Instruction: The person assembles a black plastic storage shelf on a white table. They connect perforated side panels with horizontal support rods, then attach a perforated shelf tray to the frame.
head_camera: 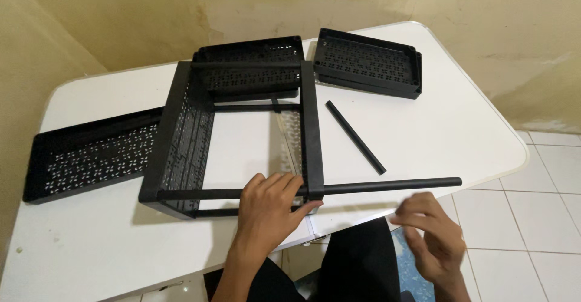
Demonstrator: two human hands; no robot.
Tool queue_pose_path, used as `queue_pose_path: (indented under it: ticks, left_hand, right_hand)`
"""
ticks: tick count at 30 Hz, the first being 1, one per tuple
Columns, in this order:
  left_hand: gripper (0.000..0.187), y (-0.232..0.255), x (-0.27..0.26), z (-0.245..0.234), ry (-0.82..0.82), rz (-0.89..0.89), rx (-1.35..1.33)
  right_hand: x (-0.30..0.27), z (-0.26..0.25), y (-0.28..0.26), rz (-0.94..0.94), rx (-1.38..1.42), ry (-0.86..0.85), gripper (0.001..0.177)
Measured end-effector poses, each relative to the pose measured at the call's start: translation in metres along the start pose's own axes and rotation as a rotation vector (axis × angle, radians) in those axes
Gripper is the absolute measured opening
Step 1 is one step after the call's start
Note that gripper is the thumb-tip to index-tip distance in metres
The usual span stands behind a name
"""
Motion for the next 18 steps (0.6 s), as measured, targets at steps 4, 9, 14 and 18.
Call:
queue_pose_path:
  ticks: [4, 9, 14, 18]
  left_hand:
    - [0.051, 0.002, -0.004, 0.005, 0.074, 0.014, 0.048]
    - [0.051, 0.004, -0.008, 0.008, 0.159, 0.019, 0.103]
    - [0.050, 0.004, -0.010, 0.008, 0.164, 0.003, 0.082]
    - [0.050, 0.005, -0.011, 0.009, 0.183, 0.004, 0.104]
  right_hand:
    - [-0.060, -0.013, 0.077, 0.385, 0.259, 0.291, 0.041]
    - [-0.038, 0.026, 0.132, 0.600, -0.233, 0.219, 0.018]
    - [0.035, 0.055, 0.133, 0.289, -0.593, 0.155, 0.044]
    - [0.060, 0.068, 0.140, 0.352, -0.755, 0.036, 0.038]
Point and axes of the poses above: each hand's wrist, its own x-axis towards the middle knuckle, its own z-axis out of the palm, y = z × x, the point moved 4 cm from there along x, towards the middle knuckle, and after that the axes turned 15 degrees about z, right-handed, at the moved point
